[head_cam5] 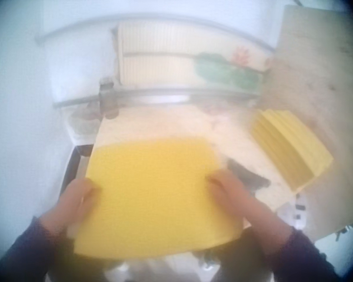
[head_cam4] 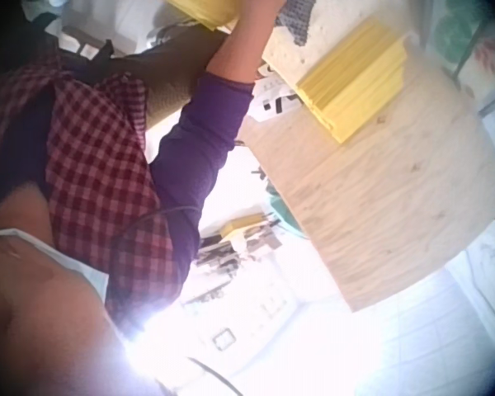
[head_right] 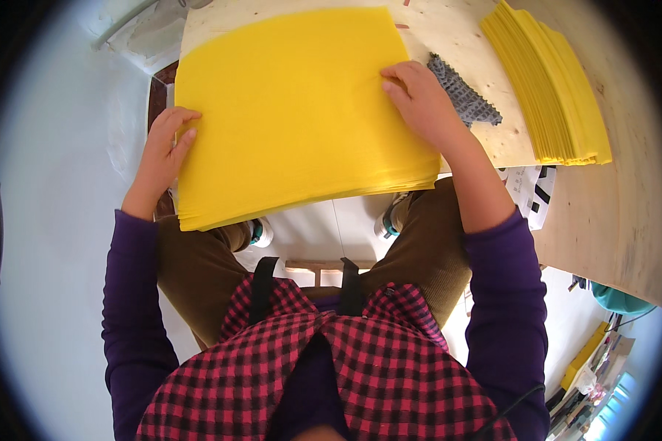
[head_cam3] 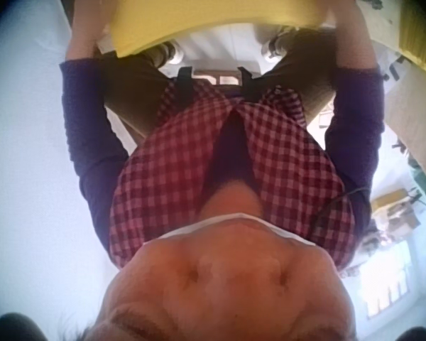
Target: The person folds a stack of yellow foam sheets on a wooden table, aligning edges and pressing folds flat. They repeatedly fold and unfold the sheets, then stack the folded pieces on the table.
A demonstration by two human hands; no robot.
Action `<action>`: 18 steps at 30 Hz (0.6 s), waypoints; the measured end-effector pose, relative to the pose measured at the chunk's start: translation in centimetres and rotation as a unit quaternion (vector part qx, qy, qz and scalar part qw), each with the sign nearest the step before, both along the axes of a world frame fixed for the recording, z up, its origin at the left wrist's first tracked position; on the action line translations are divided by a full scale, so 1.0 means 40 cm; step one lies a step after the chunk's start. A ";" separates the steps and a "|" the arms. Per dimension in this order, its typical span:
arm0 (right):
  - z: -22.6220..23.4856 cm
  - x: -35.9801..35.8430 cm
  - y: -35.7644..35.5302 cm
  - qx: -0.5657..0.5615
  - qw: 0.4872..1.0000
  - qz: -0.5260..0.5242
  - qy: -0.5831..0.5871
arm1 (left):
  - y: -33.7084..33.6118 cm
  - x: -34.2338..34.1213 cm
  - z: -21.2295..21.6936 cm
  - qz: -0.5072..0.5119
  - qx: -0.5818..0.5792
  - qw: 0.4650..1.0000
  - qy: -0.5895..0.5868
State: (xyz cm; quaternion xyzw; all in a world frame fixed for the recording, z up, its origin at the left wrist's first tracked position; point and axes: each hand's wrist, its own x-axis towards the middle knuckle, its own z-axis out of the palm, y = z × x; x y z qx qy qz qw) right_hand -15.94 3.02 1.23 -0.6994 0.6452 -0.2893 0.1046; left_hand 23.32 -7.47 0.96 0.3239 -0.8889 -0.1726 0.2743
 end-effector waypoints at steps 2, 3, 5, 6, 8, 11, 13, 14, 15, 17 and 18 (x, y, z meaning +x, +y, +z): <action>0.004 -0.008 -0.012 0.002 1.000 -0.017 -0.017 | -0.014 -0.004 0.007 0.005 0.012 1.000 0.007; 0.008 -0.012 -0.006 0.003 1.000 -0.023 -0.019 | -0.008 0.000 0.011 0.007 0.028 1.000 0.007; 0.014 -0.016 0.029 0.009 0.999 -0.015 -0.033 | 0.023 0.014 0.014 0.006 0.038 0.999 0.001; 0.016 -0.015 0.071 0.013 0.999 -0.002 -0.044 | 0.053 0.028 0.016 0.002 0.030 1.000 -0.005; 0.011 -0.011 0.113 0.010 0.999 0.016 -0.046 | 0.090 0.036 0.011 -0.002 0.035 0.999 -0.019; -0.011 0.000 0.114 -0.005 1.000 0.011 -0.018 | 0.095 0.021 0.000 -0.004 0.055 0.998 -0.027; -0.016 -0.009 0.064 -0.007 1.000 -0.021 -0.007 | 0.050 -0.002 0.000 -0.001 0.045 0.999 -0.008; -0.016 -0.013 0.054 -0.018 0.999 -0.021 -0.020 | 0.037 -0.006 0.003 0.000 0.046 0.999 -0.008; -0.015 -0.017 0.048 -0.023 0.999 -0.029 -0.035 | 0.025 -0.009 0.006 0.002 0.048 0.999 -0.007; -0.011 -0.021 0.060 -0.028 0.998 -0.037 -0.053 | 0.025 -0.005 0.008 0.009 0.040 0.999 -0.004; -0.010 -0.019 0.084 -0.029 0.997 -0.038 -0.055 | 0.040 0.003 0.007 0.014 0.031 0.999 -0.003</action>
